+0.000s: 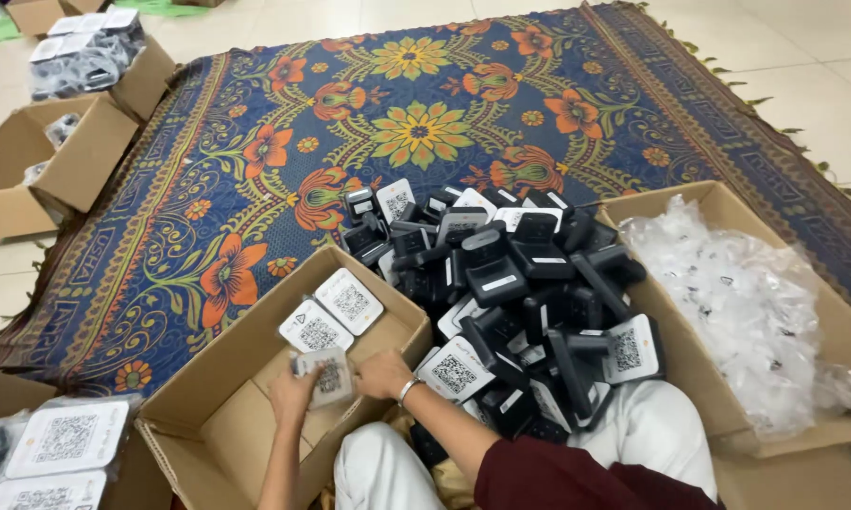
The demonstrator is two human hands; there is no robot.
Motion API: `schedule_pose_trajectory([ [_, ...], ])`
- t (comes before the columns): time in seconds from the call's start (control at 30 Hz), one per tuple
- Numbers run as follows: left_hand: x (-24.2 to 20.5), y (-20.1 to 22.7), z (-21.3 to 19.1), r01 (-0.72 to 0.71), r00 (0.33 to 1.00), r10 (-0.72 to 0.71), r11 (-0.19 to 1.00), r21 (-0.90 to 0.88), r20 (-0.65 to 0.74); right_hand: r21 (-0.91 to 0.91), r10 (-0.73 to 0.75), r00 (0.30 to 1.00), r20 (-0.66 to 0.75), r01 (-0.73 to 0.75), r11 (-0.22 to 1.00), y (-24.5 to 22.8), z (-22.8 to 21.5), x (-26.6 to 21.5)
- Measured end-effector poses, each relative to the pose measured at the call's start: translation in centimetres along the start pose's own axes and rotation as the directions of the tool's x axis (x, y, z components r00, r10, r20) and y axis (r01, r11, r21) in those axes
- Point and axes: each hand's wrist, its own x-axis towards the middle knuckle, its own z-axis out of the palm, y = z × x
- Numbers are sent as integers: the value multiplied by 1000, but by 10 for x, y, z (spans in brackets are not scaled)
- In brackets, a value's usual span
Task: The person sorts and packs small electronic devices with QR codes into cardboard boxes.
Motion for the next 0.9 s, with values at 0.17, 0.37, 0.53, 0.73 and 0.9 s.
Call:
schedule_pose_trajectory([
  [0.17,-76,94,-72,-83,990,16,878,-471,-143,143,-182,950,-254,223,964,2,-7,-53],
  [0.37,-181,178,-49,227,973,-13,180,-957,229,926,-3,974,-228,217,310,31,-72,-198],
  [0.53,-230,214,33,470,873,160,-24,-883,460,863,464,732,-499,373,341,152,-78,-291],
  [0.73,-252,250,45,496,820,245,146,-856,517,841,574,615,-541,380,385,148,-187,-393],
  [0.9,-255,246,32,363,844,330,230,-903,423,839,491,691,-530,347,418,137,-181,-389],
])
